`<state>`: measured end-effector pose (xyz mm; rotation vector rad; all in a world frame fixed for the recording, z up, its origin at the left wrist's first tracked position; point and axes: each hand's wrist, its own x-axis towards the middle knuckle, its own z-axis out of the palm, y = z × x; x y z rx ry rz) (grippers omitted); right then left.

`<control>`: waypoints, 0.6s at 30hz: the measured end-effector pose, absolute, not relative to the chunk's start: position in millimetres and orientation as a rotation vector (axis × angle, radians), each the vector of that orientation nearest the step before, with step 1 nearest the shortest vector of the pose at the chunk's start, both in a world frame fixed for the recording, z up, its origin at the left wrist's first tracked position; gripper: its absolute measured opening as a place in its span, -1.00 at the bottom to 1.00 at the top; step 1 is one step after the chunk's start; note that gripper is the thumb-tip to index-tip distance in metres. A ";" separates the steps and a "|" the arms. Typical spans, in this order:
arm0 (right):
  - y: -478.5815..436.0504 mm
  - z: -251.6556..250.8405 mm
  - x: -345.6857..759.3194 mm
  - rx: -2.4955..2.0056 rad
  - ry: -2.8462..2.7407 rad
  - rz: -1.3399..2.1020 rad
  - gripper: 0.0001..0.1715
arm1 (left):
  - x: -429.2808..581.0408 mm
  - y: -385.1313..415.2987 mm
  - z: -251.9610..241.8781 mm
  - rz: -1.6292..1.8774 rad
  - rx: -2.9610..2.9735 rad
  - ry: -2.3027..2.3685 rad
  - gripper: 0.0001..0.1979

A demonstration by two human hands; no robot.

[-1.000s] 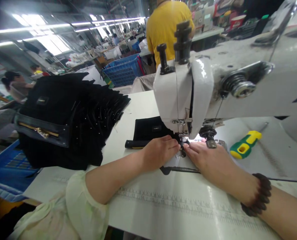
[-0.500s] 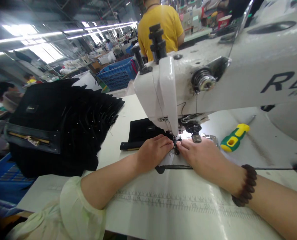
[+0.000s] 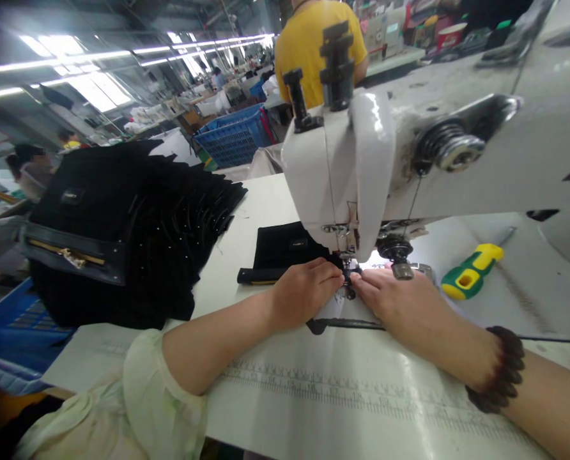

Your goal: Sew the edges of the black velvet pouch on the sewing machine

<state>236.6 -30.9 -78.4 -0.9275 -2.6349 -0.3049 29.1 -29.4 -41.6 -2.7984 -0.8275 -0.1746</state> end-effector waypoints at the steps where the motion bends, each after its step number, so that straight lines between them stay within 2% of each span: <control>1: -30.5 -77.9 236.6 -0.905 -2.637 -0.335 -0.68 | 29.2 -29.5 -41.5 -0.160 -2.801 -0.826 -0.81; 8: -29.3 -76.0 237.3 -0.866 -2.653 -0.362 -0.65 | 29.1 -28.3 -39.3 -0.124 -2.828 -0.819 -0.81; 18: -29.7 -73.6 235.6 -0.896 -2.663 -0.332 -0.72 | 29.3 -27.3 -37.9 -0.089 -2.841 -0.840 -0.80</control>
